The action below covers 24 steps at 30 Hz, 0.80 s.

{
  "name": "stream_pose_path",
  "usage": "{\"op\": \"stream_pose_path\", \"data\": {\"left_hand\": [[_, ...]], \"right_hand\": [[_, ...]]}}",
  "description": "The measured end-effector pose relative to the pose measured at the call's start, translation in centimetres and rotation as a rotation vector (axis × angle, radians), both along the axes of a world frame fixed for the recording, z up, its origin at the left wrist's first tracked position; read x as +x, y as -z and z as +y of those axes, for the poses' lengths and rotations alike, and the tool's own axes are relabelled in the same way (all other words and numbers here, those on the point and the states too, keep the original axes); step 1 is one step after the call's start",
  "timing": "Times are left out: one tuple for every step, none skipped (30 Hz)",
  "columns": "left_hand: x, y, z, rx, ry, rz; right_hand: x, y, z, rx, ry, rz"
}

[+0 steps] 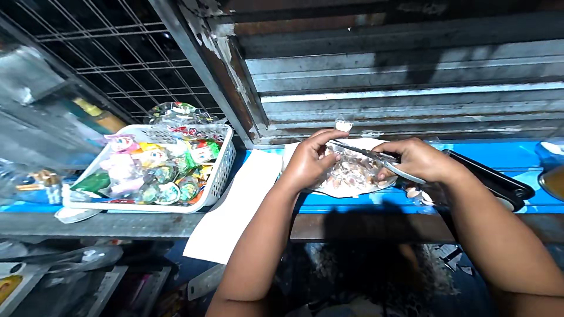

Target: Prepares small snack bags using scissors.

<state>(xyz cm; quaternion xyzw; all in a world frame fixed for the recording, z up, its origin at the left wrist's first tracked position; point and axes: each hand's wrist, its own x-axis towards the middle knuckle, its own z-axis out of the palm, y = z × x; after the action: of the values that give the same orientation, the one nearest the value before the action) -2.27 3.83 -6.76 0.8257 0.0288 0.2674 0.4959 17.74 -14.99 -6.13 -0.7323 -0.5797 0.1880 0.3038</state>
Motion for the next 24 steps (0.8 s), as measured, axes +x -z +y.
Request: {"op": "stream_pose_path", "data": {"left_hand": [[-0.04, -0.06, -0.01, 0.006, -0.003, 0.003], [-0.08, -0.08, -0.03, 0.013, -0.007, 0.006], [-0.13, -0.09, -0.03, 0.026, -0.011, 0.010], [-0.20, -0.09, -0.01, 0.042, -0.018, 0.012], [-0.26, -0.08, 0.02, 0.050, -0.019, 0.016], [-0.31, -0.10, 0.06, 0.051, -0.015, 0.018], [-0.33, -0.09, 0.08, 0.051, -0.015, 0.018], [-0.35, -0.08, 0.09, 0.050, -0.017, 0.019], [-0.34, -0.08, 0.09, 0.051, -0.019, 0.020], [-0.33, -0.07, 0.08, 0.050, -0.018, 0.018], [-0.32, -0.06, 0.07, 0.048, -0.018, 0.016], [-0.32, -0.05, 0.07, 0.047, -0.016, 0.013], [-0.32, -0.05, 0.08, 0.044, -0.013, 0.010], [-0.34, -0.06, 0.07, 0.042, -0.010, 0.010], [-0.35, -0.06, 0.06, 0.040, -0.007, 0.011], [-0.34, -0.04, 0.08, 0.040, -0.001, 0.010], [-0.33, -0.05, 0.10, 0.040, 0.003, 0.013], [-0.33, -0.06, 0.10, 0.039, 0.004, 0.015], [-0.36, -0.09, 0.11, 0.040, 0.004, 0.025], [-0.38, -0.12, 0.12, 0.039, 0.005, 0.034], [-0.39, -0.11, 0.12, 0.038, 0.007, 0.037], [-0.39, -0.09, 0.13, 0.034, 0.012, 0.039], [-0.39, -0.09, 0.14, 0.032, 0.014, 0.042], [-0.38, -0.09, 0.15, 0.032, 0.017, 0.046]], "right_hand": [[0.03, 0.04, 0.00, -0.001, 0.002, -0.001], [0.07, 0.09, 0.00, 0.002, 0.003, -0.010], [0.08, 0.09, -0.02, 0.003, 0.005, -0.018], [0.06, 0.03, -0.05, -0.001, 0.006, -0.024], [0.06, 0.01, -0.05, -0.004, 0.006, -0.034], [0.07, 0.02, -0.04, -0.003, 0.007, -0.044], [0.10, 0.06, -0.05, 0.003, 0.007, -0.051], [0.12, 0.09, -0.06, 0.007, 0.006, -0.052], [0.15, 0.11, -0.08, 0.011, 0.005, -0.053], [0.19, 0.14, -0.09, 0.014, 0.003, -0.055], [0.21, 0.13, -0.10, 0.015, 0.004, -0.053], [0.21, 0.11, -0.09, 0.012, 0.006, -0.050], [0.21, 0.08, -0.09, 0.009, 0.008, -0.049], [0.19, 0.08, -0.09, 0.010, 0.009, -0.046], [0.19, 0.06, -0.12, 0.013, 0.010, -0.045], [0.23, 0.07, -0.16, 0.019, 0.006, -0.045], [0.31, 0.12, -0.19, 0.028, -0.001, -0.047], [0.38, 0.16, -0.20, 0.031, -0.007, -0.050], [0.44, 0.15, -0.22, 0.026, -0.010, -0.055], [0.49, 0.11, -0.23, 0.020, -0.010, -0.057], [0.49, 0.05, -0.27, 0.016, -0.010, -0.057], [0.46, -0.02, -0.32, 0.017, -0.009, -0.059], [0.42, -0.11, -0.37, 0.017, -0.007, -0.060], [0.38, -0.22, -0.42, 0.017, -0.004, -0.058]]}}
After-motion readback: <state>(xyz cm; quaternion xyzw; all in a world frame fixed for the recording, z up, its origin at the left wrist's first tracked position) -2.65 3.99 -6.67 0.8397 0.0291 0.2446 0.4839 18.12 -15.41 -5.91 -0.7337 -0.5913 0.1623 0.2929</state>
